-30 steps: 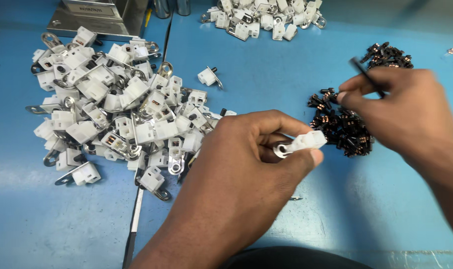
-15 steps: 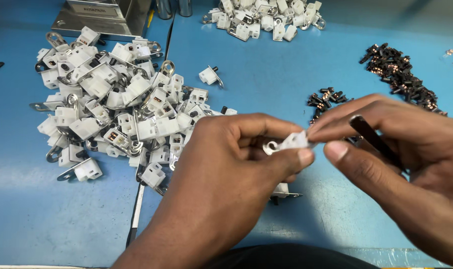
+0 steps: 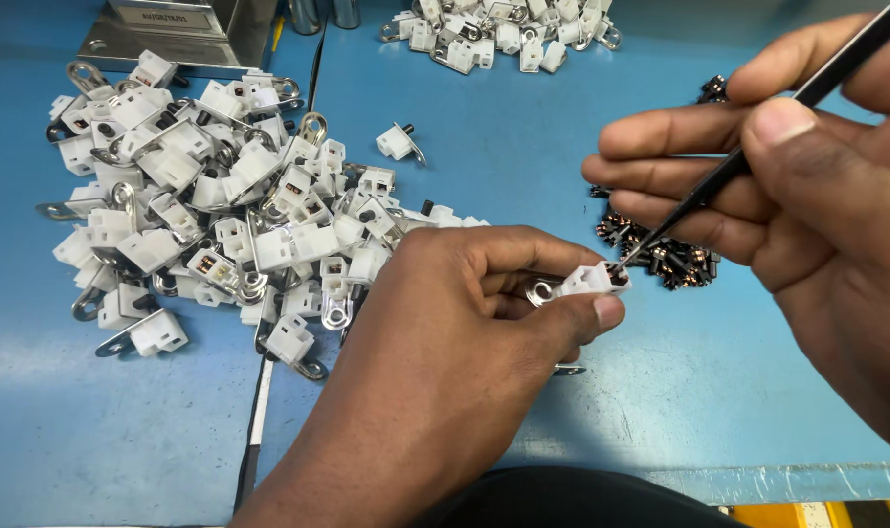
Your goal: The person repeatedly picks white plastic housings and small copper-colored metal pieces from piles on a blue workbench. Using tweezers, they insert the metal pieces into the housings and place the assembled units back on the table. The process is continuous and repetitive throughout the clip.
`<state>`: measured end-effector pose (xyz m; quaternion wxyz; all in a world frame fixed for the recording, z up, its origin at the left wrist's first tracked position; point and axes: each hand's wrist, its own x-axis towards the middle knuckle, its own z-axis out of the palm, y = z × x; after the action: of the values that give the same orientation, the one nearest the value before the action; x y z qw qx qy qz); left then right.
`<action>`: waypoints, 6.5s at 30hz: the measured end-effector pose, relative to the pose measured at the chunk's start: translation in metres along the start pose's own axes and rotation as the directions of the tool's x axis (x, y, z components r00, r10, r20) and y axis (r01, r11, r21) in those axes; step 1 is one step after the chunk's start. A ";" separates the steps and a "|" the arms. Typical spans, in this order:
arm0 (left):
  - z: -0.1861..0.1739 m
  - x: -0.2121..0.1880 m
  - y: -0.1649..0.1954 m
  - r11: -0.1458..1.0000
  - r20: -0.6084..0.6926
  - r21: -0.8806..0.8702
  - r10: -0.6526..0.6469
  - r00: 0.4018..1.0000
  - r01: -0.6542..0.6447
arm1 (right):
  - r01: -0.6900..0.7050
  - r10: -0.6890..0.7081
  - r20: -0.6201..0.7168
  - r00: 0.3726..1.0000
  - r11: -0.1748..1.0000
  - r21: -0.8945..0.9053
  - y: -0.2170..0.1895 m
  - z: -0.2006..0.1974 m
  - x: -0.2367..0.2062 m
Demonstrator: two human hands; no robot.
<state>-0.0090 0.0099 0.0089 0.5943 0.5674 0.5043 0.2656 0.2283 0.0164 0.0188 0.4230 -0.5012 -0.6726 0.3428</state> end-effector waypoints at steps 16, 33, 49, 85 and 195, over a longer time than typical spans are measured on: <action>0.001 0.001 0.004 1.000 -0.049 -0.021 -0.019 0.999 0.018 | 0.133 -0.138 -0.002 0.990 0.961 -0.243 -0.046 0.040 0.007; 0.001 0.003 -0.010 0.988 -0.099 -0.064 0.136 0.986 -0.143 | 0.105 -0.120 -0.051 0.991 0.966 -0.238 -0.044 0.061 -0.001; -0.087 0.020 -0.035 0.558 -0.398 0.822 0.705 0.587 -0.113 | 0.170 -0.206 0.055 0.977 0.599 -0.783 0.106 0.093 0.209; -0.009 -0.001 -0.008 0.990 0.021 -0.129 0.051 0.998 -0.048 | -0.172 0.418 -0.042 0.907 0.276 -0.946 0.036 0.019 0.083; -0.006 -0.001 -0.013 0.992 -0.135 -0.063 -0.114 0.984 0.106 | -0.165 0.159 -0.063 0.985 0.785 -0.597 0.038 0.015 0.025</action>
<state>-0.0176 0.0088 -0.0026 0.5873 0.5020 0.5673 0.2850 0.2260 0.0499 -0.0153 0.2147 -0.6666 -0.6990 0.1450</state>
